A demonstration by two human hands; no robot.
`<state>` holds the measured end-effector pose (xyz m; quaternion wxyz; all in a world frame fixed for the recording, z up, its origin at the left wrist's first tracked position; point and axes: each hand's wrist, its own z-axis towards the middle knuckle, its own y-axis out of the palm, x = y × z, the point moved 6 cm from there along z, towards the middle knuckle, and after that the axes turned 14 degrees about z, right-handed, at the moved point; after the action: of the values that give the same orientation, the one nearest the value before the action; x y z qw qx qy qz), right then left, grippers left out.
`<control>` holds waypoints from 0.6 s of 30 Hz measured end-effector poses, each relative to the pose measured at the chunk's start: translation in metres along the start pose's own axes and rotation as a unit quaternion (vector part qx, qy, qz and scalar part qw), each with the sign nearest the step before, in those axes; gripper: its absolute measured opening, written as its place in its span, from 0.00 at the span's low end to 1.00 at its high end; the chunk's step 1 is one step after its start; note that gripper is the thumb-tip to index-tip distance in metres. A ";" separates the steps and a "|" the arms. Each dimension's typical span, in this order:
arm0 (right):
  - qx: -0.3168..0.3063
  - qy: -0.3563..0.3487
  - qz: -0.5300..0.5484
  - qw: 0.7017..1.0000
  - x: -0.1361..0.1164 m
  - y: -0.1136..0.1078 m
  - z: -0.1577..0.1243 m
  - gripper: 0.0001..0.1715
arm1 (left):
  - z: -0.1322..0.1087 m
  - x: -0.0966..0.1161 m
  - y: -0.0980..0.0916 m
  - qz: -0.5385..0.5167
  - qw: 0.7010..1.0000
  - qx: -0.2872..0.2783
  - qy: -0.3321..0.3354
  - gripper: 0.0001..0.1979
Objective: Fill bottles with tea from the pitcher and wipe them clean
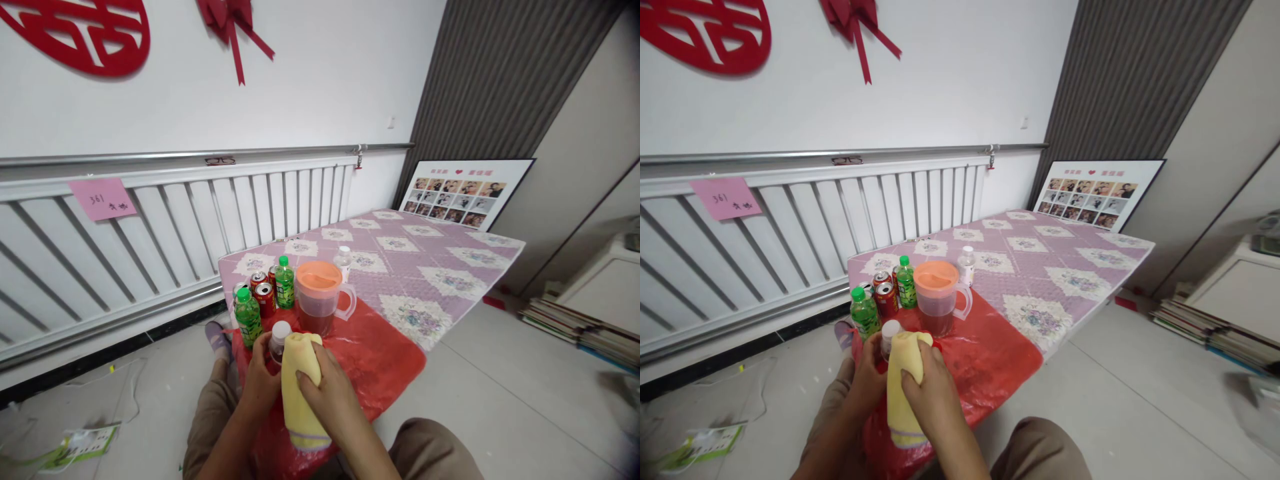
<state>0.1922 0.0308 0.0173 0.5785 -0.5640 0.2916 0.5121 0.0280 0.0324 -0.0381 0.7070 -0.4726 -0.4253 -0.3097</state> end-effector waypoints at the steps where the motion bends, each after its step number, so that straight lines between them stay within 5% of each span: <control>1: 0.001 0.003 -0.006 1.000 0.002 -0.001 0.001 0.28 | -0.002 -0.001 0.001 0.006 1.000 0.013 -0.002 0.35; 7: 0.022 0.019 -0.011 1.000 0.013 -0.011 0.008 0.28 | -0.005 0.007 -0.002 0.049 0.997 -0.003 0.053 0.35; 12: 0.029 0.008 0.026 0.999 0.012 -0.014 0.010 0.28 | -0.001 0.003 -0.003 0.067 0.996 -0.052 0.029 0.34; 18: 0.006 -0.002 0.018 1.000 0.007 -0.008 0.004 0.26 | -0.004 0.000 0.003 0.054 0.998 0.000 0.017 0.33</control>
<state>0.2010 0.0372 0.0148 0.5731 -0.5538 0.3039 0.5221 0.0315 0.0297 -0.0399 0.7302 -0.4893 -0.3867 -0.2789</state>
